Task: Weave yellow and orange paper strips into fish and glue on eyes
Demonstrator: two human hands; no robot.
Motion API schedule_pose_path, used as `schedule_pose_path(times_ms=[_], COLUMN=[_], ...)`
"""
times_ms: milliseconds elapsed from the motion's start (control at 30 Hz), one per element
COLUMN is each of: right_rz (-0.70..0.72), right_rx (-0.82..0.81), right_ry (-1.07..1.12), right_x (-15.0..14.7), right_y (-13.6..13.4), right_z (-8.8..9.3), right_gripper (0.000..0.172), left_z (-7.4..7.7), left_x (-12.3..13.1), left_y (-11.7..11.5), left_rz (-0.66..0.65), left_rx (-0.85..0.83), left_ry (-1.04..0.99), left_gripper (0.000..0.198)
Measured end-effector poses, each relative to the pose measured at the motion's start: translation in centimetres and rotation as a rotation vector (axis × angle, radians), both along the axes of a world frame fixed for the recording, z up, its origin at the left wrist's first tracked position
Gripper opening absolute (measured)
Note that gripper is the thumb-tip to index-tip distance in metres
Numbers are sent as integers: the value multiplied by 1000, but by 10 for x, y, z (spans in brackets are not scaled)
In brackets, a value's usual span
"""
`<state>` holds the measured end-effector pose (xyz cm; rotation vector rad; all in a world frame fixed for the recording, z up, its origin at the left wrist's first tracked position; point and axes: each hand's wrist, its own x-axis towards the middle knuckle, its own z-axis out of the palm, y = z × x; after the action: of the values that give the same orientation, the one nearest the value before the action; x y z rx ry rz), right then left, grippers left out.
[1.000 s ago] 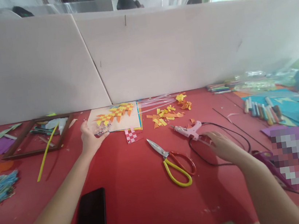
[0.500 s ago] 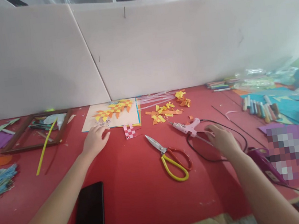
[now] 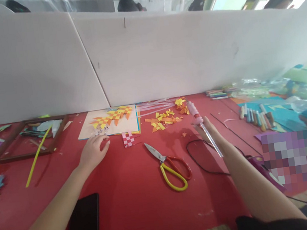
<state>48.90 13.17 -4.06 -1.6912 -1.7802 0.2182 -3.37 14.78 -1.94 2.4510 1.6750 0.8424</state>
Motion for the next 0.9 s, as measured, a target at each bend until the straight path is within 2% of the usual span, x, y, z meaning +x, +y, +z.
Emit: schedule_pose_path(times_ms=[200, 400, 533, 733, 900], right_rz=[57, 82, 78, 96, 130], right_rx=[-116, -159, -183, -205, -198], right_ry=[286, 358, 260, -66, -324], right_x=[-6, -14, -13, -7, -1], right_y=[-4, -10, -13, -23, -34], right_z=[3, 12, 18, 26, 30], right_gripper=[30, 35, 34, 27, 39], left_z=[8, 5, 1, -6, -9], left_x=[3, 4, 3, -2, -5], left_y=[2, 1, 0, -1, 1], left_rz=[12, 14, 21, 17, -1], left_rx=[1, 0, -1, 0, 5], left_ry=[-6, -12, -9, 52, 156], left_gripper=[21, 21, 20, 20, 15])
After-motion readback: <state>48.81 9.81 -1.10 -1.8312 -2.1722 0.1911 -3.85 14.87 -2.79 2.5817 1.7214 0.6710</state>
